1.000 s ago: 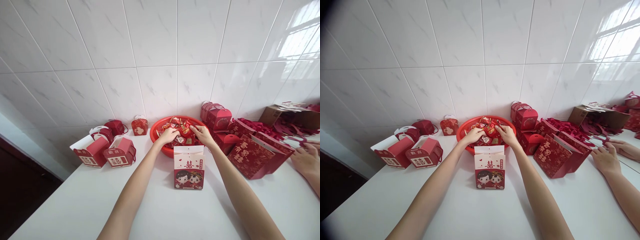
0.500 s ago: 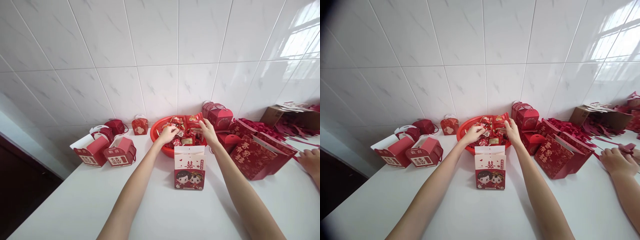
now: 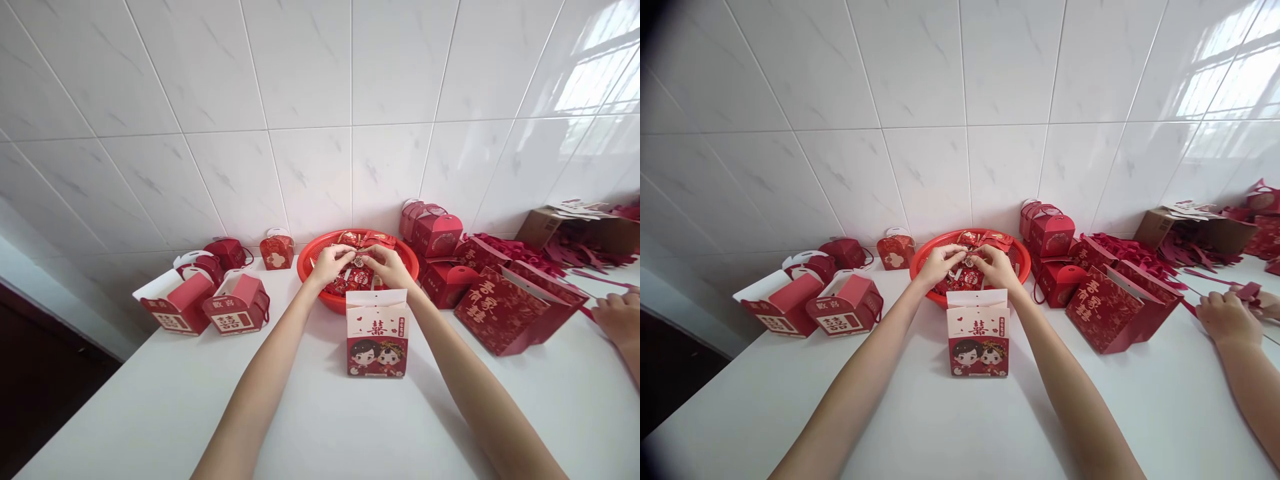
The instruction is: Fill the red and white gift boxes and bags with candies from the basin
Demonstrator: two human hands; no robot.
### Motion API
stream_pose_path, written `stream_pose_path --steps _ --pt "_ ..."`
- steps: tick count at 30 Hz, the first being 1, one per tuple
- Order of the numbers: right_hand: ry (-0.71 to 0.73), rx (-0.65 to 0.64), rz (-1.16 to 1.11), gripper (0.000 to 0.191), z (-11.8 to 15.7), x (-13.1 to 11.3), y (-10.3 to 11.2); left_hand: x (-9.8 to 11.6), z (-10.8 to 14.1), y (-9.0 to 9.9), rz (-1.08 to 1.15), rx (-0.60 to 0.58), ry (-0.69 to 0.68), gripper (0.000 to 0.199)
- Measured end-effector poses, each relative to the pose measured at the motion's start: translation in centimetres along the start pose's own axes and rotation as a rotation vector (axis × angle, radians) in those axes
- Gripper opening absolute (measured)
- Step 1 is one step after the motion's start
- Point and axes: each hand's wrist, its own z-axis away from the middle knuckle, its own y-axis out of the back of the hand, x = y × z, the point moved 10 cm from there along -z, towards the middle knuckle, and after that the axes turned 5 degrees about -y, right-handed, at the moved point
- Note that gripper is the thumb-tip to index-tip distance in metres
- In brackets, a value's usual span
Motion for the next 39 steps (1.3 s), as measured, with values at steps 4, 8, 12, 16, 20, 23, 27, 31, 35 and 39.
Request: stream_pose_path --steps 4,8,12,16,20,23,27,31,35,39 --pt "-0.115 0.133 -0.207 0.035 0.1 1.2 1.8 -0.6 -0.3 1.2 -0.065 0.113 0.044 0.021" --pt "-0.244 0.297 -0.459 0.033 0.7 2.8 3.3 -0.3 0.4 4.1 -0.301 0.349 0.064 0.028" --pt "-0.250 0.298 -0.469 0.031 0.8 2.7 3.2 0.2 0.3 2.0 -0.486 0.148 0.058 0.028" --pt "-0.241 0.299 -0.463 0.029 0.9 2.5 3.3 -2.6 1.5 -3.9 -0.652 -0.514 0.206 0.023" --pt "-0.211 0.319 -0.451 0.028 0.9 2.5 3.6 -3.9 2.2 -4.8 -0.722 -0.670 0.271 0.029" --pt "-0.200 0.328 -0.435 0.028 0.8 2.6 3.7 -4.6 2.3 -4.5 -0.802 -0.691 0.322 0.028" --pt "-0.200 0.322 -0.425 0.030 0.7 2.9 3.7 -4.8 2.3 -4.6 -0.854 -0.721 0.346 0.021" --pt "-0.213 0.319 -0.452 0.029 0.6 3.1 3.7 -4.4 2.4 -4.9 -0.846 -0.758 0.337 0.022" --pt "-0.190 0.342 -0.445 0.028 0.6 3.1 3.9 -3.9 2.9 -5.2 -0.798 -0.803 0.325 0.024" --pt "-0.186 0.326 -0.404 0.032 0.6 3.2 3.7 -3.5 3.1 -5.5 -0.769 -0.824 0.320 0.031"
